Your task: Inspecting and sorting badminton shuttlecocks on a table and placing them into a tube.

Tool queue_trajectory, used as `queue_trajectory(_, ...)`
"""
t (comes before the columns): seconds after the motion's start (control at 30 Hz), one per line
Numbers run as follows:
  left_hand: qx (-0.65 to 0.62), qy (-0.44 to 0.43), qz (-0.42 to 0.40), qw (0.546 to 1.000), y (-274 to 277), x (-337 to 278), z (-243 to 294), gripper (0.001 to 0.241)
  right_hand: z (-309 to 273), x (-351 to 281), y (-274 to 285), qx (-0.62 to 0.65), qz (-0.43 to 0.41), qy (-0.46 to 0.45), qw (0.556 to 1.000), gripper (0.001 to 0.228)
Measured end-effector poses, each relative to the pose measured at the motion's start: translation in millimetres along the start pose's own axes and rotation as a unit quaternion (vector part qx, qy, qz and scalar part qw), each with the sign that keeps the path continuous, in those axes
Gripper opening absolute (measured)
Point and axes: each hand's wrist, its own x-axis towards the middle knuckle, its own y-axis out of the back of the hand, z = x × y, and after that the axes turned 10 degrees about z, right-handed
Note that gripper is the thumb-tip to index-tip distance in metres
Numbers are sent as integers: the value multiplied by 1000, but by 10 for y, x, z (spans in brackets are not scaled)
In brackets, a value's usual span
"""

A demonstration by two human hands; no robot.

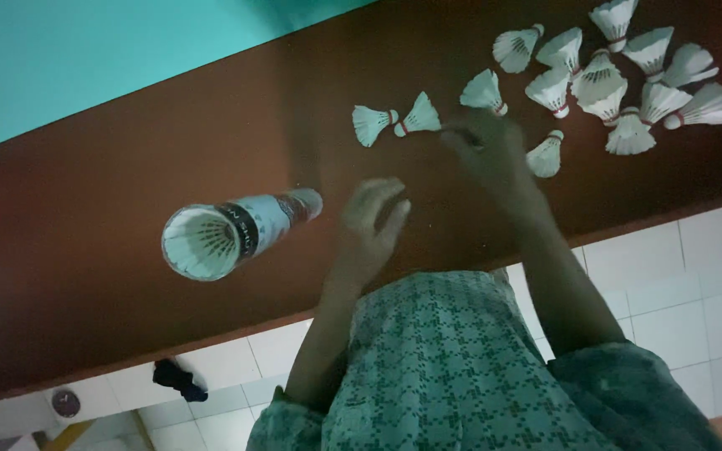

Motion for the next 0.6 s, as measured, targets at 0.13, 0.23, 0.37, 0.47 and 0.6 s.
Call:
queue_trajectory(0.13, 39, 127, -20, 991, -207, -169, -812, 29, 516, 88, -982, 95, 14, 21, 995, 11)
queue_trajectory(0.23, 45, 183, 21, 982, -490, -371, -1569, 17, 421, 272, -1369, -55, 148, 185, 970, 33)
queue_trajectory(0.37, -58, 243, 142, 958, -738, -556, -2244, 16, 259, 523, -1883, -56, 74, 252, 963, 60)
queue_trajectory(0.47, -46, 306, 159, 938, -713, -389, -1991, 20, 10, 561, -1914, 13, -39, 126, 991, 78)
queue_trajectory(0.6, -100, 370, 100, 918, -780, -922, -2449, 44, 46, 587, -1901, -109, 71, 299, 945, 32)
